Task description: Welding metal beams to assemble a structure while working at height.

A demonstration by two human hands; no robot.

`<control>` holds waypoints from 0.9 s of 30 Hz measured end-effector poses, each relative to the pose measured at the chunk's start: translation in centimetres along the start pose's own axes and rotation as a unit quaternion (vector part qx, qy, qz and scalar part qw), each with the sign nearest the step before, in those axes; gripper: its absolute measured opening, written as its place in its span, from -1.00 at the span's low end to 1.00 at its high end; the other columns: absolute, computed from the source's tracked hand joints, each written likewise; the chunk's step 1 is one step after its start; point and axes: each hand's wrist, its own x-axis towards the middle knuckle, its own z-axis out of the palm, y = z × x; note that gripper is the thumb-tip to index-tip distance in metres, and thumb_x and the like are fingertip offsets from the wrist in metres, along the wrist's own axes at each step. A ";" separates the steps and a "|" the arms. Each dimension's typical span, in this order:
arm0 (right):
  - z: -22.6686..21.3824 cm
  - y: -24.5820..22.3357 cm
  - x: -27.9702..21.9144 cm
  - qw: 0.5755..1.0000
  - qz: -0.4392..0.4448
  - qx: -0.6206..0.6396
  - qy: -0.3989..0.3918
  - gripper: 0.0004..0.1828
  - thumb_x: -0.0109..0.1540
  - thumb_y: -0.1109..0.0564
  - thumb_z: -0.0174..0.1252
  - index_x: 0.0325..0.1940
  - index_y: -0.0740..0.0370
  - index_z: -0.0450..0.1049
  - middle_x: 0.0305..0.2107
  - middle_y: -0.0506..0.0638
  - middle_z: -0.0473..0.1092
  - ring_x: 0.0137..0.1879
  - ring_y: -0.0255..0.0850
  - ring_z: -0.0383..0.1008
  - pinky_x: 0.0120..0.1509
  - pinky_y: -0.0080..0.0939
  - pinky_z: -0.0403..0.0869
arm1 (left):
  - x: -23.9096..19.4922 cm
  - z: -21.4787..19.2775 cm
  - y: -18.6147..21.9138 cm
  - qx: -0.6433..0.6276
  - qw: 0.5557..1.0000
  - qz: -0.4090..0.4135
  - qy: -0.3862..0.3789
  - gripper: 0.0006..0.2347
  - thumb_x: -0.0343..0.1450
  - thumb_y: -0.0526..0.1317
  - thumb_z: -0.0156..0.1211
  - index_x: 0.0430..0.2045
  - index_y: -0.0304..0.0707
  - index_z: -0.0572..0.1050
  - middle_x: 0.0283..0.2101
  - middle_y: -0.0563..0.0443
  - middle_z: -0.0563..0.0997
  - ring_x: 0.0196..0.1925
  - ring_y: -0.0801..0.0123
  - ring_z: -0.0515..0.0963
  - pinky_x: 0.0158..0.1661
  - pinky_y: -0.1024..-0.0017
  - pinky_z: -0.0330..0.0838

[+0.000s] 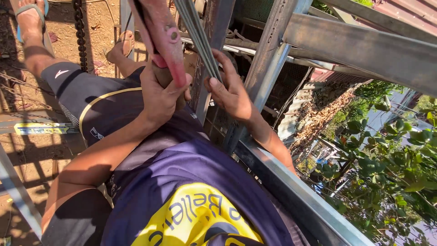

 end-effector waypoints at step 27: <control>2.2 -3.2 1.9 0.989 -0.033 -0.141 -0.024 -0.42 0.04 -0.16 0.59 -0.05 0.21 0.56 -0.49 -0.04 0.34 -0.40 -0.36 0.37 -0.42 -0.30 0.32 | -2.1 4.4 -2.1 0.061 0.997 -0.030 0.046 -0.64 0.41 -0.19 0.45 -0.05 -0.36 0.40 -0.38 -0.16 0.63 -0.33 0.34 0.66 -0.31 0.35 0.54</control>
